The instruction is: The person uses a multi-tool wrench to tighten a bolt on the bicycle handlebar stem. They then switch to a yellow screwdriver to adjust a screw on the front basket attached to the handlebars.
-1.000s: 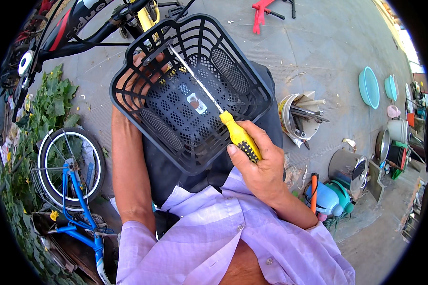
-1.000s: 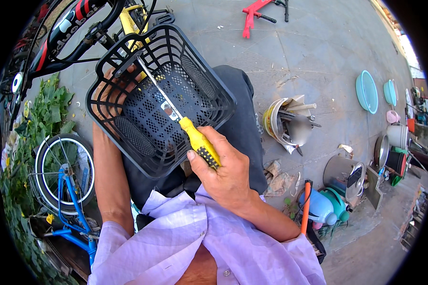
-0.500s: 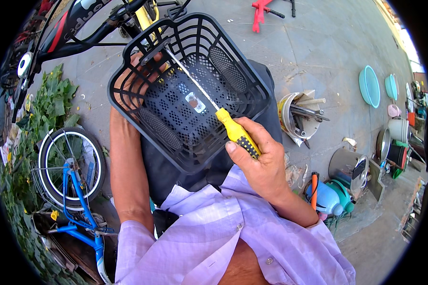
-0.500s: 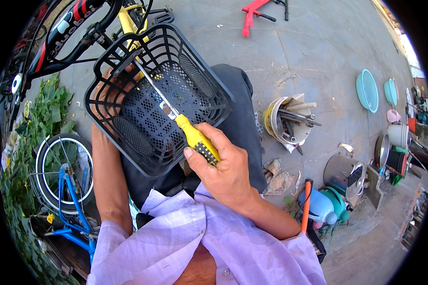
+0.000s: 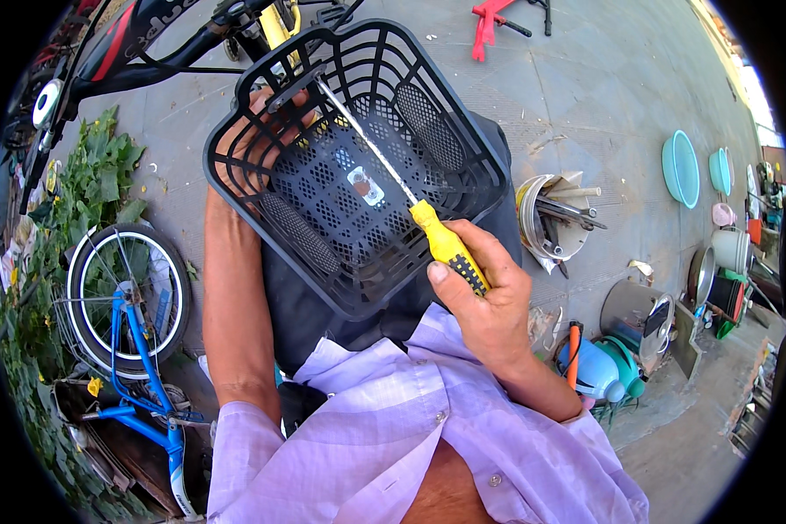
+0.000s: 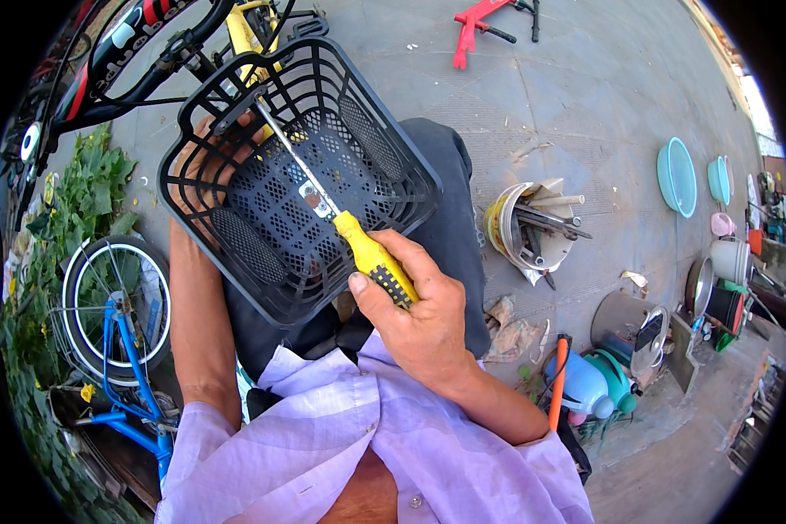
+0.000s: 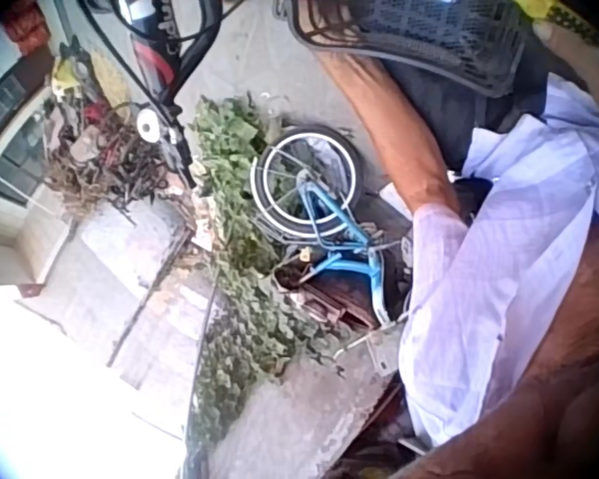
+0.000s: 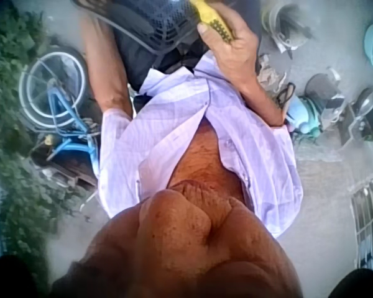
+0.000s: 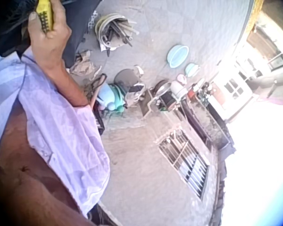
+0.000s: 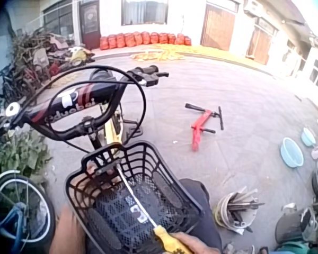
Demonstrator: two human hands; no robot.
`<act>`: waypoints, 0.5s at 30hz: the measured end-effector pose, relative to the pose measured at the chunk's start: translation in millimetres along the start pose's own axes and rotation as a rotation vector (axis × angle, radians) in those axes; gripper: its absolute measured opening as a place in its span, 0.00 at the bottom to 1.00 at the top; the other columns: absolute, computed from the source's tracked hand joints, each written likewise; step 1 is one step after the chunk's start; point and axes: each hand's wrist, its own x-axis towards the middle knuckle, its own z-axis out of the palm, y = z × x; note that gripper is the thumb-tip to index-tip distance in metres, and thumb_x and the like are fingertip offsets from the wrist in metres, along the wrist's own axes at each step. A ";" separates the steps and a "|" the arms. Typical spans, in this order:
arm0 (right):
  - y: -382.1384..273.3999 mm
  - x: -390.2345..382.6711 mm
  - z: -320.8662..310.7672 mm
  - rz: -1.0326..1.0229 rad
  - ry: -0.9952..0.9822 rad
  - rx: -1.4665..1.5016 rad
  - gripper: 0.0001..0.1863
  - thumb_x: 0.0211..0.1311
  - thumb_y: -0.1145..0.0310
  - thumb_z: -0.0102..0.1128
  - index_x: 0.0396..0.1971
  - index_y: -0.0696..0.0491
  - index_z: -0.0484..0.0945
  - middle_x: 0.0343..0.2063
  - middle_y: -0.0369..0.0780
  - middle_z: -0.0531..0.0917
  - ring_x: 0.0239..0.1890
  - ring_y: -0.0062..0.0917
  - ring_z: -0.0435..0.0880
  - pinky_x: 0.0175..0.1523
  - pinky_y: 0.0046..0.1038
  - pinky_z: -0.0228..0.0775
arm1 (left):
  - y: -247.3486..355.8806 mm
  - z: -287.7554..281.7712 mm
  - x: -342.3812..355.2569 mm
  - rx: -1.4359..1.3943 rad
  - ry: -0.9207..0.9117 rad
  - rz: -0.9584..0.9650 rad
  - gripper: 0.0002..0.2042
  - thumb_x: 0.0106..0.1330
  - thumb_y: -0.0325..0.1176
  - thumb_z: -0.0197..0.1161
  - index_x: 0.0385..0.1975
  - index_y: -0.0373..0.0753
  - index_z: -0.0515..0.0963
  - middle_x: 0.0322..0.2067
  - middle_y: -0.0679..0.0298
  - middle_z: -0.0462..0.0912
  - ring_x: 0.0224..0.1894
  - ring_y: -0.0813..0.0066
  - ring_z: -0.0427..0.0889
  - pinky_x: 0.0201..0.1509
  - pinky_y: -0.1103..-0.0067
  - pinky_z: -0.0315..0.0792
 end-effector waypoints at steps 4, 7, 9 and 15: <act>2.9 0.8 -1.0 0.013 0.000 0.029 0.21 0.59 0.72 0.67 0.51 0.60 0.75 0.33 0.36 0.83 0.33 0.11 0.77 0.38 0.16 0.71 | -1.4 4.9 -0.8 0.039 0.031 0.036 0.15 0.66 0.37 0.62 0.45 0.32 0.75 0.45 0.46 0.82 0.47 0.52 0.83 0.52 0.70 0.81; 3.2 0.8 -1.0 0.010 0.000 0.032 0.21 0.59 0.71 0.67 0.51 0.60 0.75 0.33 0.36 0.83 0.33 0.11 0.77 0.39 0.16 0.72 | -2.6 -3.0 4.4 0.009 -0.045 0.041 0.15 0.65 0.36 0.64 0.44 0.32 0.76 0.45 0.46 0.81 0.48 0.52 0.83 0.53 0.69 0.81; 2.9 0.7 -1.3 0.013 -0.003 0.018 0.21 0.59 0.71 0.67 0.51 0.60 0.75 0.33 0.37 0.83 0.33 0.12 0.77 0.39 0.16 0.72 | -4.6 -6.1 6.3 -0.017 -0.088 0.051 0.16 0.66 0.36 0.63 0.48 0.32 0.75 0.44 0.47 0.82 0.47 0.54 0.84 0.55 0.68 0.80; -1.0 -0.7 -2.8 0.023 -0.070 0.007 0.21 0.59 0.72 0.67 0.51 0.60 0.75 0.34 0.38 0.84 0.34 0.13 0.79 0.39 0.17 0.72 | -2.3 0.9 4.0 -0.045 -0.033 0.007 0.15 0.65 0.34 0.63 0.47 0.33 0.75 0.44 0.45 0.81 0.49 0.54 0.83 0.55 0.66 0.80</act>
